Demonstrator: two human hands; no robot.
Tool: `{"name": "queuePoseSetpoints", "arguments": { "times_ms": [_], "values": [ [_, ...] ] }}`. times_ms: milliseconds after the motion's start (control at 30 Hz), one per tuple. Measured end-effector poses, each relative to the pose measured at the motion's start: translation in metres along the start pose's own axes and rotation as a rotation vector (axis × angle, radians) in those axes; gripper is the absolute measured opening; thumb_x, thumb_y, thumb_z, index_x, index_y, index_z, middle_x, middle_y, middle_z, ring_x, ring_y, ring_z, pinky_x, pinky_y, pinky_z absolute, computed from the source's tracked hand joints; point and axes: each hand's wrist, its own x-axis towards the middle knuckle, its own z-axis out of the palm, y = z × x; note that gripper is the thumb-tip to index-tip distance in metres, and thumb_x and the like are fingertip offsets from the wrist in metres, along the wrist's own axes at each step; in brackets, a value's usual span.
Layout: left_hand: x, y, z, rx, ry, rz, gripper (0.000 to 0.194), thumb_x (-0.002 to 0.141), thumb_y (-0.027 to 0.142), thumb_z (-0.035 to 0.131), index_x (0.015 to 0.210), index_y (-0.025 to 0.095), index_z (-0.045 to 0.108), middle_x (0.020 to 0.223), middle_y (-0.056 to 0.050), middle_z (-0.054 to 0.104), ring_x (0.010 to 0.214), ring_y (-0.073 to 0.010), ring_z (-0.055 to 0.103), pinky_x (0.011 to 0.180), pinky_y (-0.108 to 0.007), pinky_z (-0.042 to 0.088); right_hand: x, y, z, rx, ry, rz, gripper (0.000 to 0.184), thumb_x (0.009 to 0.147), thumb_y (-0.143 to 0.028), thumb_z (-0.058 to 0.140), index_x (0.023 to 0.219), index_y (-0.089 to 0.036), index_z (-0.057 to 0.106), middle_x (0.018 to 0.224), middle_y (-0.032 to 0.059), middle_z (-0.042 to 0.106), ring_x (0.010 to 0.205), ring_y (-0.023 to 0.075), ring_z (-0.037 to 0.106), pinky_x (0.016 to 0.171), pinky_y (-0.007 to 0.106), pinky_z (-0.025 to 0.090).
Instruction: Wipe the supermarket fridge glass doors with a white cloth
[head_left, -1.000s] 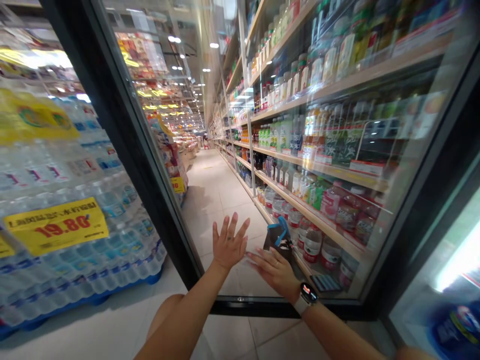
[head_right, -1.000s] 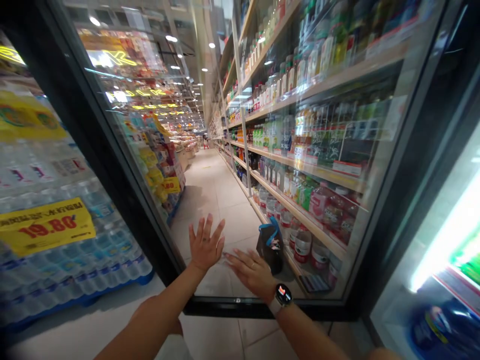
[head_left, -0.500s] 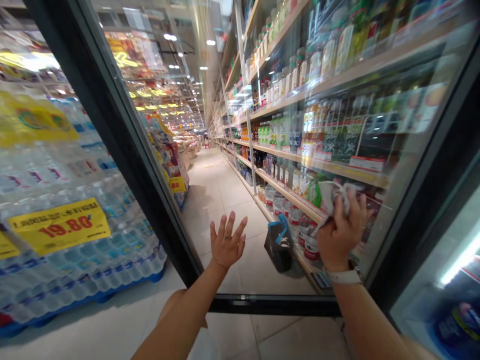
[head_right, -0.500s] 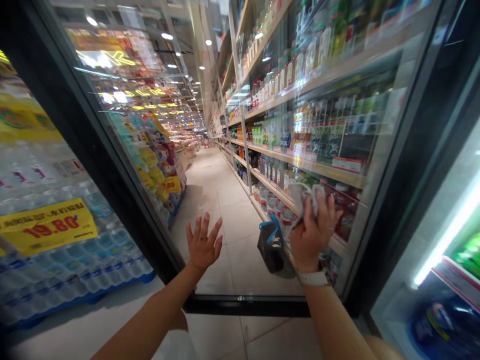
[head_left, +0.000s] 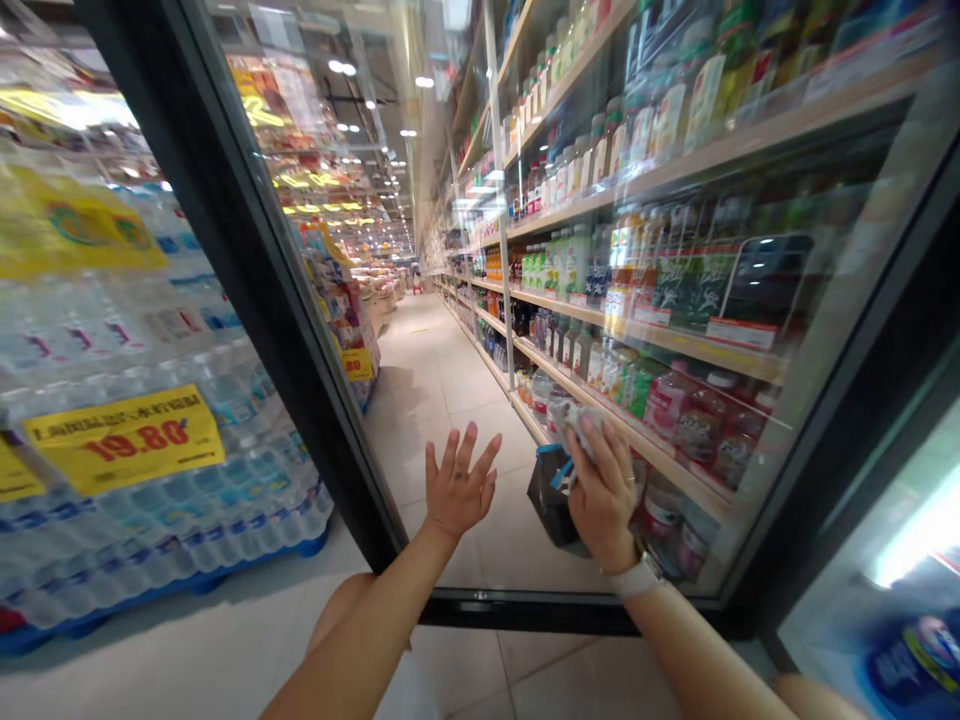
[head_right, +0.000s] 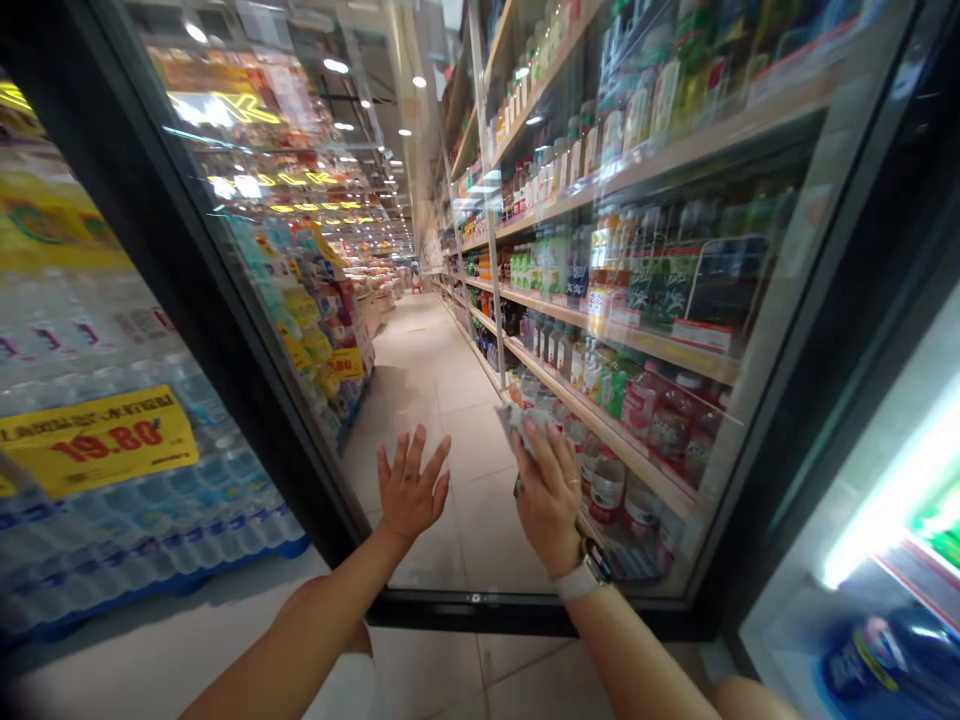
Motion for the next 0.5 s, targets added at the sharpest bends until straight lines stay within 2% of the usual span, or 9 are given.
{"name": "queuePoseSetpoints", "arguments": {
  "times_ms": [167,300,500],
  "values": [
    [0.002,-0.001,-0.001,-0.010,0.007,0.012,0.057,0.091,0.031,0.044,0.146,0.029,0.029,0.153,-0.005,0.030,0.144,-0.0224,0.018,0.118,-0.047,0.010,-0.042,-0.031,0.016,0.141,-0.246,-0.215,0.054,0.091,-0.001,0.035,0.136,-0.028,0.051,0.132,-0.0006,0.059,0.134,0.0140,0.042,0.119,0.035,0.026],
    [0.002,-0.001,-0.002,-0.025,0.008,0.008,0.056,0.090,0.027,0.043,0.145,0.028,0.031,0.151,-0.006,0.034,0.144,-0.0225,0.021,0.118,-0.047,0.009,-0.073,-0.041,0.026,0.224,-0.273,-0.310,0.044,0.095,-0.006,0.034,0.127,-0.024,0.059,0.125,-0.0021,0.064,0.129,0.0122,0.047,0.118,0.031,0.025],
    [0.000,-0.001,-0.001,-0.011,-0.014,-0.002,0.059,0.087,0.027,0.048,0.145,0.030,0.032,0.150,-0.006,0.036,0.144,-0.0226,0.022,0.118,-0.047,0.010,-0.107,-0.037,0.029,0.251,-0.429,-0.478,0.034,0.097,-0.014,0.041,0.123,-0.024,0.060,0.130,-0.0012,0.061,0.125,0.0100,0.050,0.108,0.028,0.040]
  ]
}}
